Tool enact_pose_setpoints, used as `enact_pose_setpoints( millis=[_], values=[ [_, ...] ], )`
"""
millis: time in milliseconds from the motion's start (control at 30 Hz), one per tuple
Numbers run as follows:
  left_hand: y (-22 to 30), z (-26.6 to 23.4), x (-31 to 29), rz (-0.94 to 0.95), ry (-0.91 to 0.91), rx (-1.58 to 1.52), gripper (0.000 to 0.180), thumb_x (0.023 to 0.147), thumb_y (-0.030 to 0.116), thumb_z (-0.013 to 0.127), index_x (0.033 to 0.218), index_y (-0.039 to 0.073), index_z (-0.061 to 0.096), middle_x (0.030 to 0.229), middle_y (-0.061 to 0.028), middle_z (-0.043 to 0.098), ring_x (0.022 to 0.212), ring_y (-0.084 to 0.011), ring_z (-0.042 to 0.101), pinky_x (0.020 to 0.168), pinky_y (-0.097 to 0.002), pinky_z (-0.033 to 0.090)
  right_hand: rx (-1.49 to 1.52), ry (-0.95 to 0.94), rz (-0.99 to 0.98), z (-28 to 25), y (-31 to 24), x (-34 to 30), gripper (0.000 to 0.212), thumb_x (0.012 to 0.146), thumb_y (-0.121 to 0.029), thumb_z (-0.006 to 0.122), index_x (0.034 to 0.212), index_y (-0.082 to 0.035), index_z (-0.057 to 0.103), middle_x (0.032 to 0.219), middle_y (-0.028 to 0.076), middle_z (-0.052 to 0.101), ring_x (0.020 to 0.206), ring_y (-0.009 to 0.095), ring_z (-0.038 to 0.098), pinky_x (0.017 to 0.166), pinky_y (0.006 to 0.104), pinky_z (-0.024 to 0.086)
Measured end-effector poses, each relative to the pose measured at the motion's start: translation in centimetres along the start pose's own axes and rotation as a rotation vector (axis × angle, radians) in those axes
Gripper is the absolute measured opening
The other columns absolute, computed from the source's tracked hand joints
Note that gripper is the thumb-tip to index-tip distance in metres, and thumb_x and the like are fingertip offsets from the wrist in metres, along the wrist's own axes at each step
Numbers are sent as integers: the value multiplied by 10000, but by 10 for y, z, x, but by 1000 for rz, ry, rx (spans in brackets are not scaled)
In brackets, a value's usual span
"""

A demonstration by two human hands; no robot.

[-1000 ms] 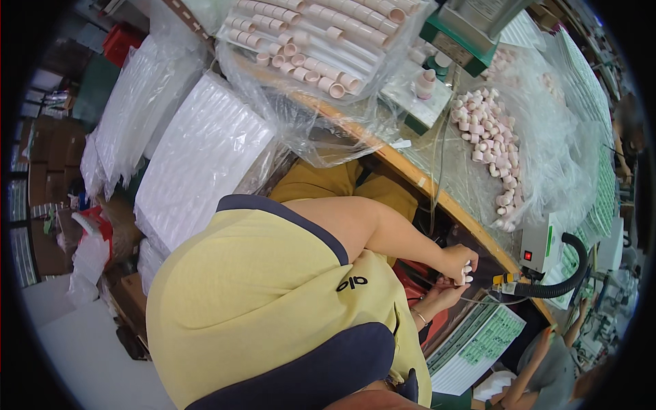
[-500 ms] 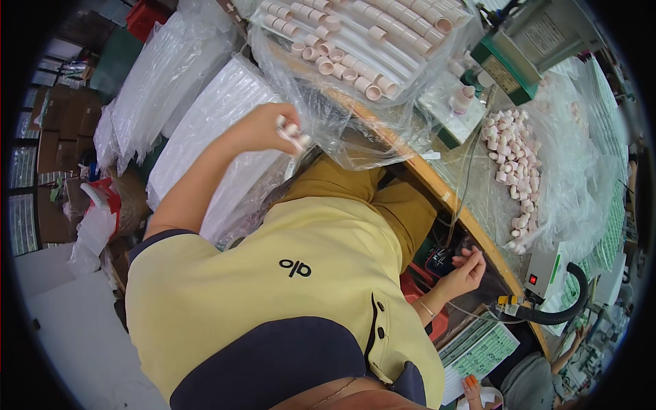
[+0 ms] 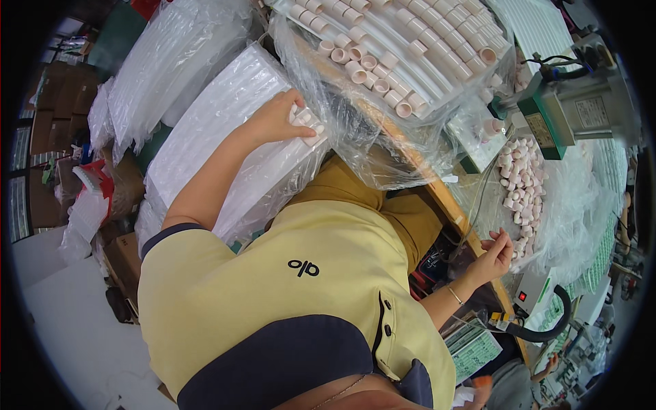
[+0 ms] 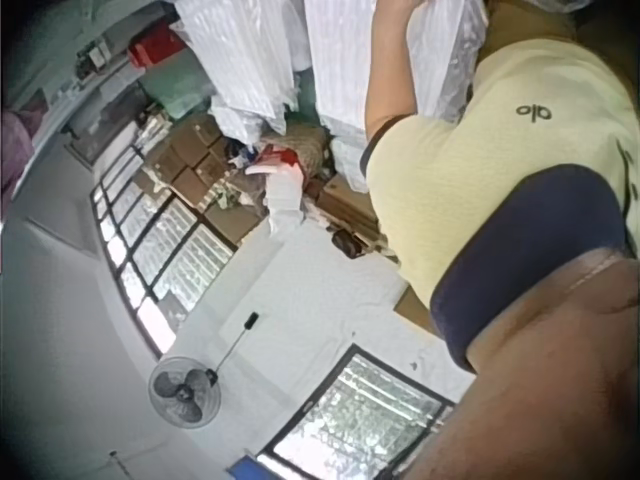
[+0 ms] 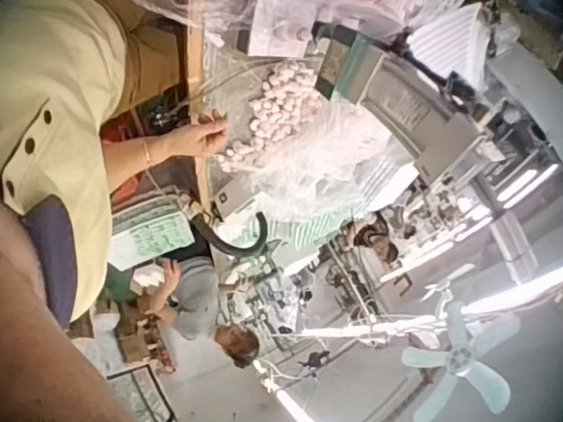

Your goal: Manually assemble and organize small plastic components into packaging trays.

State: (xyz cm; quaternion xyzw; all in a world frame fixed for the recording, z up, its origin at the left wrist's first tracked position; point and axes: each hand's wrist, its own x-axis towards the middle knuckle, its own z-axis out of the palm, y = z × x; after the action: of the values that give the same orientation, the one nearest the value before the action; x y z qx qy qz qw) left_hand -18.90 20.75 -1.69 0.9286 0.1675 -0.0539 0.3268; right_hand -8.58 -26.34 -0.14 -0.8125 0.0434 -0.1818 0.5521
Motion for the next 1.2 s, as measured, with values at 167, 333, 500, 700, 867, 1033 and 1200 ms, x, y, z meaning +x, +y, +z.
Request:
enact_pose_setpoints(
  millis=[167, 333, 500, 700, 867, 1033, 1200],
  values=[
    [3, -11, -20, -53, 186, -54, 478, 723, 245, 749, 1100, 59, 522, 1088, -172, 540, 981, -338, 548, 853, -404, 441, -28, -23, -18, 7, -4, 7, 237, 941, -209, 538, 945, 5, 641, 761, 46, 635, 549, 55, 490, 510, 189, 371],
    [-20, 13, -32, 25, 544, 55, 462, 820, 189, 645, 1222, 34, 478, 1216, -188, 497, 1128, -374, 467, 977, -431, 367, -105, -42, 13, 8, 12, 21, 239, 927, -216, 562, 957, 8, 640, 782, 61, 648, 605, 78, 526, 527, 207, 392],
    [-38, 49, -30, -8, 568, 362, 491, 913, 224, 493, 1332, -10, 386, 1364, -224, 393, 1299, -389, 321, 1083, -471, 235, -618, -49, -248, 3, 53, 62, 354, 860, -273, 636, 1132, -50, 594, 983, 131, 611, 754, 201, 566, 645, 310, 461],
    [-31, 48, -15, 37, 568, 327, 503, 926, 229, 463, 1348, -23, 360, 1390, -233, 363, 1325, -388, 286, 1091, -482, 207, -834, -142, -215, 9, 71, 93, 474, 809, -306, 676, 1217, -105, 542, 1042, 158, 550, 808, 264, 570, 721, 369, 467],
    [-4, 19, -5, 239, 846, 234, 391, 847, 146, 581, 1214, 28, 515, 1258, -177, 498, 1207, -351, 433, 1020, -438, 315, -754, -76, -98, 21, 57, 100, 385, 793, -269, 692, 1126, -115, 576, 1028, 132, 541, 813, 248, 590, 730, 370, 480],
    [92, -7, 82, 624, 710, -25, 315, 678, 38, 714, 976, 73, 621, 998, -95, 572, 952, -299, 530, 846, -381, 420, -912, -98, -247, 20, 65, 110, 346, 750, -223, 727, 1036, -80, 593, 1013, 129, 536, 787, 241, 607, 736, 377, 488],
    [152, 5, 138, 672, 729, 28, 349, 637, 55, 751, 955, 89, 610, 961, -79, 546, 920, -284, 524, 796, -388, 426, -762, -168, -156, 22, 46, 76, 303, 709, -139, 758, 949, -40, 603, 986, 127, 530, 653, 209, 611, 636, 326, 504]
  ],
)
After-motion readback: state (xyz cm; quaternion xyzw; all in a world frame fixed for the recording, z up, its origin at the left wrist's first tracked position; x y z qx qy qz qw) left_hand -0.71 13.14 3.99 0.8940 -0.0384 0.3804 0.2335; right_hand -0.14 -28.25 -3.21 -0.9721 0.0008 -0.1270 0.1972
